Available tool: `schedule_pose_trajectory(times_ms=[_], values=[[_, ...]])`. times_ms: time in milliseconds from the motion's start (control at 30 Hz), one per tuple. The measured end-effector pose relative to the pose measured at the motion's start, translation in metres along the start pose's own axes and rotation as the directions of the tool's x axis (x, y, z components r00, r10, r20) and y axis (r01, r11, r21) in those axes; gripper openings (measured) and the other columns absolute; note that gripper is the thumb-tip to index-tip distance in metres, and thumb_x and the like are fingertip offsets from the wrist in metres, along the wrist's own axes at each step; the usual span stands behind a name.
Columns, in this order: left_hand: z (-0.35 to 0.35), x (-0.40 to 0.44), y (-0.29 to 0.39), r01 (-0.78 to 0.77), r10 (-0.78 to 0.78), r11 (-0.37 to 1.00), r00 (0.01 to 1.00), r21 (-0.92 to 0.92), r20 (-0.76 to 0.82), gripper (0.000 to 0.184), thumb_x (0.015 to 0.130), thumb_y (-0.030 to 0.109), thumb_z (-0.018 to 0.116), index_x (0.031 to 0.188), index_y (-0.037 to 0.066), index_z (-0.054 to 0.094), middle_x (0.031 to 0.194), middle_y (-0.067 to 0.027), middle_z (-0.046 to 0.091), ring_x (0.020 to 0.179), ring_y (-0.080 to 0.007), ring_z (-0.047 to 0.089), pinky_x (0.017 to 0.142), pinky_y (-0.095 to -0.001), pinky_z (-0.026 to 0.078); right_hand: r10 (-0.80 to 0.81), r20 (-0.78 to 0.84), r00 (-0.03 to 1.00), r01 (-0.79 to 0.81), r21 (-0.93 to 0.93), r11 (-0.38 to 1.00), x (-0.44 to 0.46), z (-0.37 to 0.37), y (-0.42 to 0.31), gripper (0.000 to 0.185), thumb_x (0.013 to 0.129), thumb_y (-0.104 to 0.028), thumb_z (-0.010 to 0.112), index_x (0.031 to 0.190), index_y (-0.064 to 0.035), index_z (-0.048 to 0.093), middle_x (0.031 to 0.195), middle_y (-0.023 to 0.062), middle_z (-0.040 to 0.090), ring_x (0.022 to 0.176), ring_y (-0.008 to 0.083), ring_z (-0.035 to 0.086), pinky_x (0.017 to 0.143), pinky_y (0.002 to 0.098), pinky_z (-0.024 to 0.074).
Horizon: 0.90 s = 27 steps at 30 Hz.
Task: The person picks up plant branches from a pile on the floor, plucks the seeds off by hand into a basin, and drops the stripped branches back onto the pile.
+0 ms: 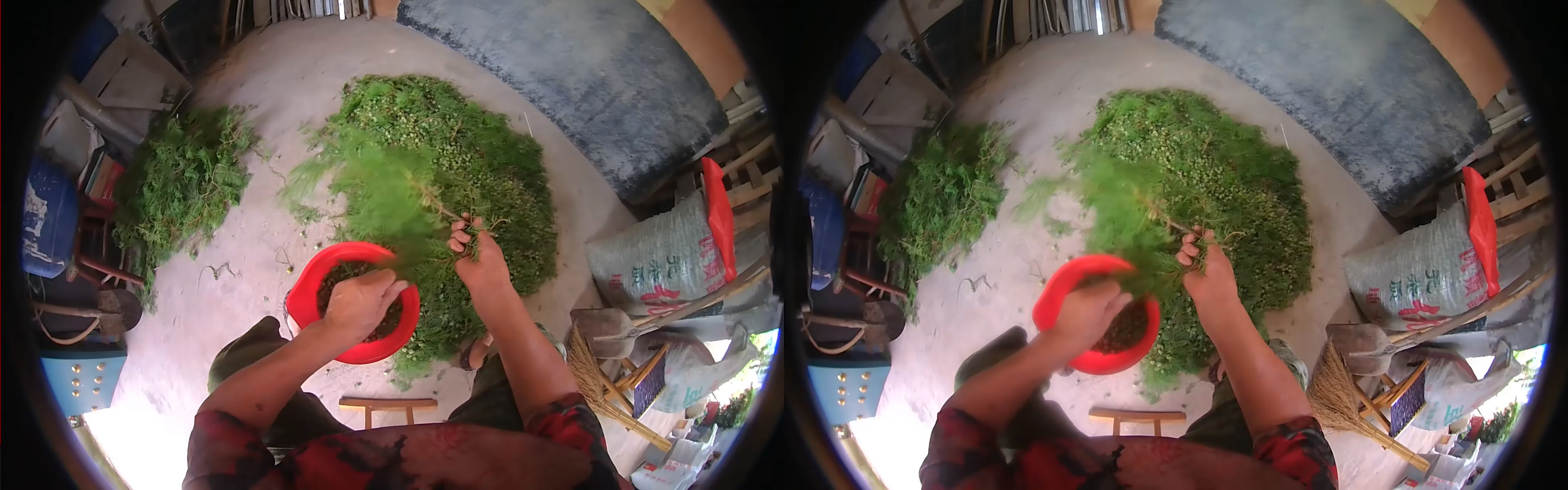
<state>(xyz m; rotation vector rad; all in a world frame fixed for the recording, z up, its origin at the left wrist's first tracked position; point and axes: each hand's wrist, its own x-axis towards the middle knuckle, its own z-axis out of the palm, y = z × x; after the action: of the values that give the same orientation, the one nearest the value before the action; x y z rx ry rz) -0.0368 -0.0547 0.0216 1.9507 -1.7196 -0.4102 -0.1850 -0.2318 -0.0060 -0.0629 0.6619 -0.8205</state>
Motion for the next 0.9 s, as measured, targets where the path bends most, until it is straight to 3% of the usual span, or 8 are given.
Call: schedule_pose_trajectory(times_ms=[167,233,300,333,467,567,767,900], values=[[-0.002,-0.006,-0.029,-0.057,0.057,0.990,0.998,0.131,0.004,0.036,0.075,0.027,0.071,0.101,0.006,0.059,0.089,-0.0154,0.060,0.091,-0.0343,0.058,0.081,-0.0422,0.047,0.038,-0.050,0.998,-0.039,-0.012,0.999,-0.012,0.009,0.005,0.020,0.100,-0.021,0.039,0.104,-0.0025,0.046,0.082,0.0088,0.050,0.064,0.0151,0.042,0.055,0.0294,0.0360],[0.001,0.001,-0.026,0.120,-0.058,0.926,0.982,-0.358,0.179,0.044,0.073,0.027,0.074,0.108,0.006,0.058,0.101,-0.0123,0.059,0.100,-0.0288,0.056,0.087,-0.0382,0.044,0.058,-0.032,0.998,-0.059,-0.013,0.998,-0.014,0.010,0.011,0.019,0.100,-0.021,0.040,0.103,-0.0036,0.047,0.082,0.0084,0.050,0.065,0.0154,0.042,0.056,0.0297,0.0373],[0.008,0.010,-0.016,0.337,-0.072,0.611,0.925,-0.716,0.374,0.052,0.072,0.026,0.077,0.115,0.006,0.056,0.114,-0.0093,0.058,0.109,-0.0233,0.053,0.093,-0.0342,0.042,0.077,-0.011,0.997,-0.077,-0.020,0.997,-0.019,0.014,0.024,0.019,0.099,-0.022,0.041,0.103,-0.0042,0.047,0.082,0.0080,0.050,0.066,0.0156,0.043,0.057,0.0298,0.0385],[0.008,0.013,-0.004,0.311,-0.034,0.328,0.947,-0.892,0.318,0.044,0.076,0.019,0.075,0.114,0.006,0.057,0.118,-0.0041,0.058,0.108,-0.0159,0.052,0.093,-0.0306,0.041,0.090,0.026,0.996,-0.089,-0.055,0.995,-0.022,0.012,0.031,0.019,0.099,-0.023,0.042,0.105,-0.0054,0.047,0.083,0.0075,0.050,0.068,0.0158,0.044,0.059,0.0294,0.0408],[0.017,0.015,0.006,0.281,-0.177,-0.060,0.941,-0.958,0.287,0.041,0.078,0.009,0.073,0.115,0.008,0.056,0.114,-0.0005,0.058,0.106,-0.0122,0.053,0.096,-0.0298,0.041,0.049,0.052,0.997,-0.038,-0.190,0.981,-0.035,0.023,0.054,0.020,0.098,-0.024,0.045,0.105,-0.0059,0.049,0.083,0.0073,0.050,0.069,0.0159,0.046,0.063,0.0294,0.0435],[0.015,0.013,0.005,0.383,-0.236,-0.082,0.890,-0.920,0.391,0.043,0.078,0.002,0.069,0.118,0.004,0.053,0.117,-0.0038,0.058,0.110,-0.0161,0.052,0.098,-0.0318,0.039,0.053,0.045,0.998,-0.042,-0.218,0.975,-0.039,0.020,0.057,0.024,0.095,-0.024,0.052,0.108,-0.0043,0.049,0.084,0.0075,0.050,0.069,0.0161,0.046,0.062,0.0299,0.0423],[0.017,0.018,-0.002,0.274,-0.109,0.310,0.961,-0.910,0.253,0.037,0.084,0.015,0.067,0.118,0.006,0.054,0.113,0.0003,0.059,0.106,-0.0132,0.053,0.096,-0.0314,0.040,0.116,0.033,0.993,-0.107,-0.194,0.975,-0.032,0.008,0.050,0.025,0.093,-0.024,0.055,0.107,-0.0046,0.050,0.082,0.0072,0.051,0.066,0.0144,0.044,0.058,0.0279,0.0391],[0.022,0.012,-0.007,0.201,-0.112,0.581,0.980,-0.789,0.167,0.037,0.086,0.030,0.063,0.110,0.002,0.059,0.102,-0.0098,0.064,0.097,-0.0206,0.060,0.089,-0.0324,0.045,0.083,0.043,0.996,-0.070,-0.233,0.970,-0.032,0.009,0.049,0.024,0.093,-0.025,0.055,0.106,-0.0050,0.050,0.082,0.0068,0.051,0.065,0.0134,0.043,0.057,0.0271,0.0378]])
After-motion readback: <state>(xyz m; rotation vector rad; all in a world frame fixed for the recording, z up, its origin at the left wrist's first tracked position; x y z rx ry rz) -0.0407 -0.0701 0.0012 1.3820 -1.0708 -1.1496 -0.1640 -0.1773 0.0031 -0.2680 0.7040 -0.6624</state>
